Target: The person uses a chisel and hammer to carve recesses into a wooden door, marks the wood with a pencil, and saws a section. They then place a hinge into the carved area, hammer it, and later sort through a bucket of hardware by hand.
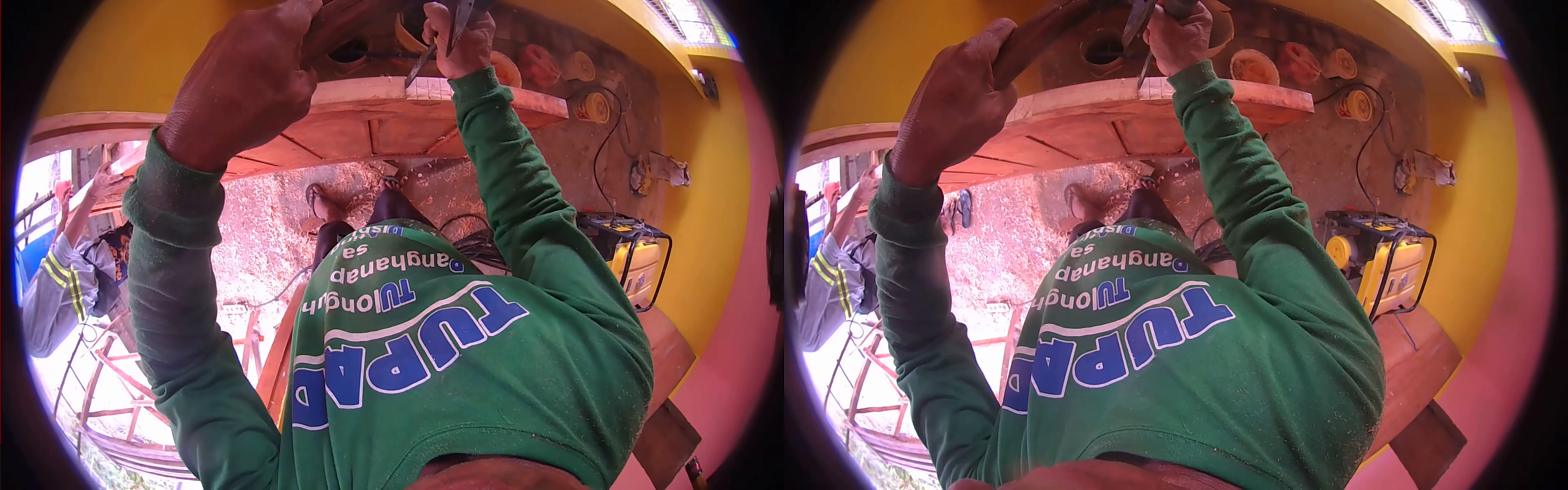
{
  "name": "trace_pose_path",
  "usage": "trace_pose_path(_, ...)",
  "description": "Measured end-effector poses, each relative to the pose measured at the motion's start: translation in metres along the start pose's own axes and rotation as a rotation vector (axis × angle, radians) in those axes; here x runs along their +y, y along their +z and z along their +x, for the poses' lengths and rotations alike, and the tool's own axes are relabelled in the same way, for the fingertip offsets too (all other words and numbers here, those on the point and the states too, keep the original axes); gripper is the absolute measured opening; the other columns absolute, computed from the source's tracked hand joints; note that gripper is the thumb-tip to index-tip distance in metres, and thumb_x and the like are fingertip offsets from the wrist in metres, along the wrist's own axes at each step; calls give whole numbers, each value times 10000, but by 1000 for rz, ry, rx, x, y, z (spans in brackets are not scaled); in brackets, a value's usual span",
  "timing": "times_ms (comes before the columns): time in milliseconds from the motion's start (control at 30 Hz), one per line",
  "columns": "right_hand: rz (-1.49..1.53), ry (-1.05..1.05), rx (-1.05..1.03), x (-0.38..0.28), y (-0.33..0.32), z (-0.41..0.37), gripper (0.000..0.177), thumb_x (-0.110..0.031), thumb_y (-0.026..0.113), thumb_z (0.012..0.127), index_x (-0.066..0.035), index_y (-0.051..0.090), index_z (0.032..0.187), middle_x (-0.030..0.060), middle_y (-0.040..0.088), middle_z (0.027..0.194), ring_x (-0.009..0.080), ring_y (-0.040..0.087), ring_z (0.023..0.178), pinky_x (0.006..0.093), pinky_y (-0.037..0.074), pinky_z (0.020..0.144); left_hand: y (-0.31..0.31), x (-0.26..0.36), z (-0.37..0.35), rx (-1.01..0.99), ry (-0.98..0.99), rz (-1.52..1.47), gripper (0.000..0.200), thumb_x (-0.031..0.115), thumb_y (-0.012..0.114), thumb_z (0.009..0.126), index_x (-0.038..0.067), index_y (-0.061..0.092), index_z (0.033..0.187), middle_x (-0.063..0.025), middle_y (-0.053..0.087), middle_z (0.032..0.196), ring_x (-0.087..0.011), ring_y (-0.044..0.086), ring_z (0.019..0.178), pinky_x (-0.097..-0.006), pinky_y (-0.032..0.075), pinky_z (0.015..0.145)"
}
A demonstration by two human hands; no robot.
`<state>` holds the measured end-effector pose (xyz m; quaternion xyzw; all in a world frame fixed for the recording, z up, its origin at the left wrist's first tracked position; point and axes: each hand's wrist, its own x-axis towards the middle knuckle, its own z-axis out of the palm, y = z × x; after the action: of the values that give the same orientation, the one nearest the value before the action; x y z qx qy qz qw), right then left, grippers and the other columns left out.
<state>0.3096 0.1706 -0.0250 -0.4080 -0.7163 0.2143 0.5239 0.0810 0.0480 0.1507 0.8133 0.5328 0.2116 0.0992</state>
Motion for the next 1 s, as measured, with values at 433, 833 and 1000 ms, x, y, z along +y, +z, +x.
trace_pose_path(433,-60,-24,3,-3,-1,1,171,-186,601,891,-71,633,1014,79,631,958,245,604,819,398,484,694,0,4,-6,-82,-5,76,301,13,572,706,8,556,1007,-243,572,798,-417,573,749,-479,434,688)
trace_pose_path(833,-111,-45,1,-6,0,3,178,-180,608,882,-66,633,1017,82,628,933,246,598,805,398,480,679,1,5,-9,-141,-70,65,342,20,592,717,-17,547,1054,-265,597,845,-426,590,788,-484,444,716)
trace_pose_path(1000,-131,-59,3,-7,-1,2,181,-177,611,879,-64,633,1018,84,626,922,247,595,799,399,479,673,5,3,-12,-114,-30,83,366,20,601,718,-21,537,1076,-269,593,845,-433,588,786,-479,449,714)
